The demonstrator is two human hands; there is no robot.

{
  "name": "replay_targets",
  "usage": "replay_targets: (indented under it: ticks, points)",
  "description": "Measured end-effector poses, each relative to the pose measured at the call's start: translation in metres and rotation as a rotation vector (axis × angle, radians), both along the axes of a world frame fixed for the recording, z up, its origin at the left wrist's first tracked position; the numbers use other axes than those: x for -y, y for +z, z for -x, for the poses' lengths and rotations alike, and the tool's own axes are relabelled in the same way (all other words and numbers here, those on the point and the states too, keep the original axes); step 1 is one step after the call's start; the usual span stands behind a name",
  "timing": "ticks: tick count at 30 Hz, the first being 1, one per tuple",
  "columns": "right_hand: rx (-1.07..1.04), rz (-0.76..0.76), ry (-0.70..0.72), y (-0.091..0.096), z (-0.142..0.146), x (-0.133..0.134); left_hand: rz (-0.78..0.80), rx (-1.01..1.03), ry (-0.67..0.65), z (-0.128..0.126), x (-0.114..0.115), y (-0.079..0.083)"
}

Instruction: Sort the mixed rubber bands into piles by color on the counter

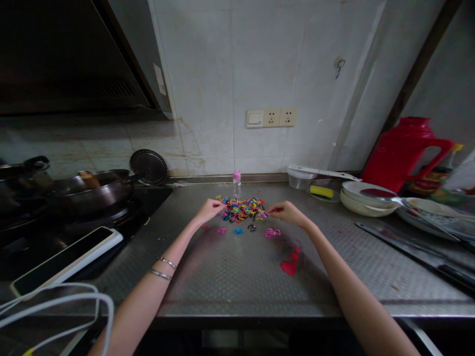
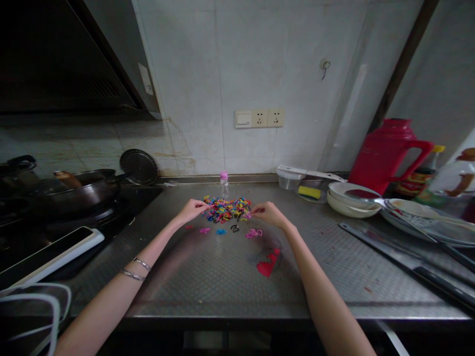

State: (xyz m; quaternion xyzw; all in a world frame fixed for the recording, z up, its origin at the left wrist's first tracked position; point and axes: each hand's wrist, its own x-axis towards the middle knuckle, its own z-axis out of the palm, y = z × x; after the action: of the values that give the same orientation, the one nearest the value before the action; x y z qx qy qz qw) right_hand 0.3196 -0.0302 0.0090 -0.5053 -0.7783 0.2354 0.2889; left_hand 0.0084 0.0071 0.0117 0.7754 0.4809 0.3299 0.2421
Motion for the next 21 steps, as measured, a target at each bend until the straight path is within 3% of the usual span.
replay_targets:
  ticks: [4, 10, 16, 21]
  points:
    - [0.036, 0.201, 0.147, 0.001, -0.004, 0.003, 0.022, -0.032, -0.015, 0.005, -0.003, -0.005]
    - [0.077, 0.269, 0.252, 0.005, -0.006, 0.007, 0.019, -0.147, -0.048, 0.004, -0.002, -0.013]
    - [0.074, 0.203, 0.147, 0.005, -0.003, 0.006, -0.026, -0.355, -0.008, 0.004, 0.002, -0.012]
    - [0.057, 0.085, 0.143, 0.003, 0.009, -0.001, -0.055, -0.488, 0.072, 0.007, 0.005, -0.008]
